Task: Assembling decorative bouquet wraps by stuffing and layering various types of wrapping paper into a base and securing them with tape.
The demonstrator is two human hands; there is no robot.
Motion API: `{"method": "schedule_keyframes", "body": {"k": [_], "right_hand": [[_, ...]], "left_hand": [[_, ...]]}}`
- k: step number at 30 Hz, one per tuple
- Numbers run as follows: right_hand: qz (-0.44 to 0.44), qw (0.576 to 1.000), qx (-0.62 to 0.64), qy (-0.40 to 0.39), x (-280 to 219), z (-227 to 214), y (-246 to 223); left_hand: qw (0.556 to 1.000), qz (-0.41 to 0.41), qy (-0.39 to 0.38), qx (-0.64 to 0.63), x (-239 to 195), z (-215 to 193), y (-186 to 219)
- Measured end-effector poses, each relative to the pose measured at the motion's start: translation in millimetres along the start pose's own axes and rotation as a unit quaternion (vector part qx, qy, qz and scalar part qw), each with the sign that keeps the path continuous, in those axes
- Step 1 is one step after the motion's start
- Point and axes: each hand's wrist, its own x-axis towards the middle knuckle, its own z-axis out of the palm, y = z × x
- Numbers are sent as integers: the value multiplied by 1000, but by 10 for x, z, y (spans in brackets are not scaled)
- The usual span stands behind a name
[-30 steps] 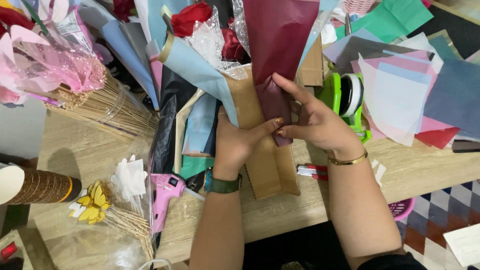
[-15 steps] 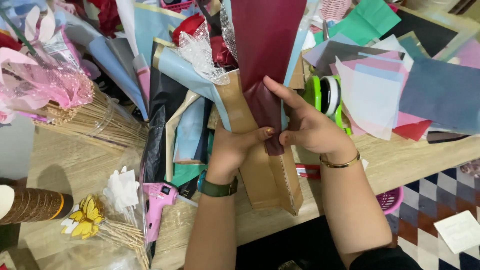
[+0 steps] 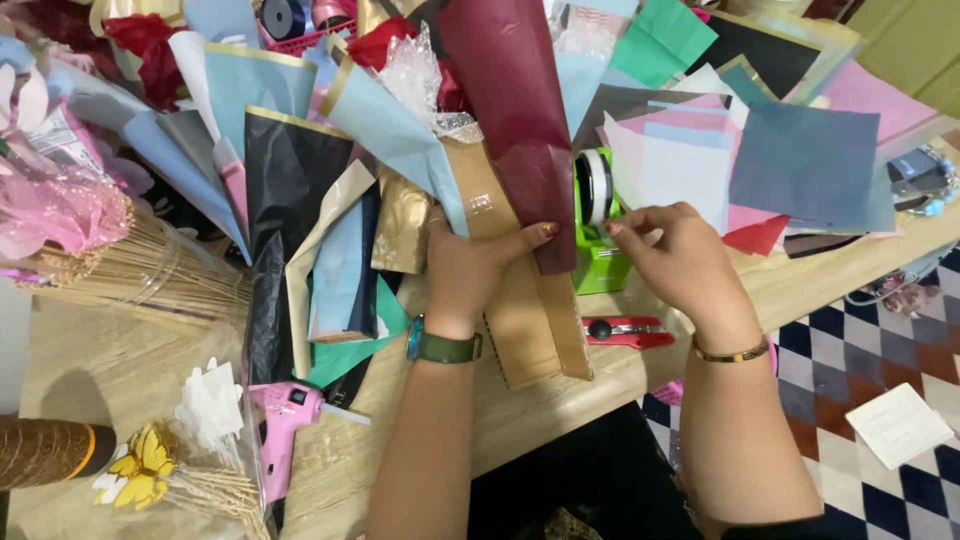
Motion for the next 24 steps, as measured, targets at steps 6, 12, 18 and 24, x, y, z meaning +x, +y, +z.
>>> {"method": "schedule_keyframes", "body": {"k": [6, 12, 18, 24], "right_hand": [[-6, 997, 81, -9, 137, 222, 167], [68, 987, 143, 28, -72, 6, -228], [56, 991, 118, -22, -385, -20, -46], [52, 994, -21, -99, -328, -69, -26]], "left_hand": [[1000, 3, 8, -15, -18, 65, -50], [999, -25, -3, 30, -20, 62, -11], [1000, 1, -1, 4, 11, 26, -59], [1000, -1, -1, -4, 51, 19, -160]]}}
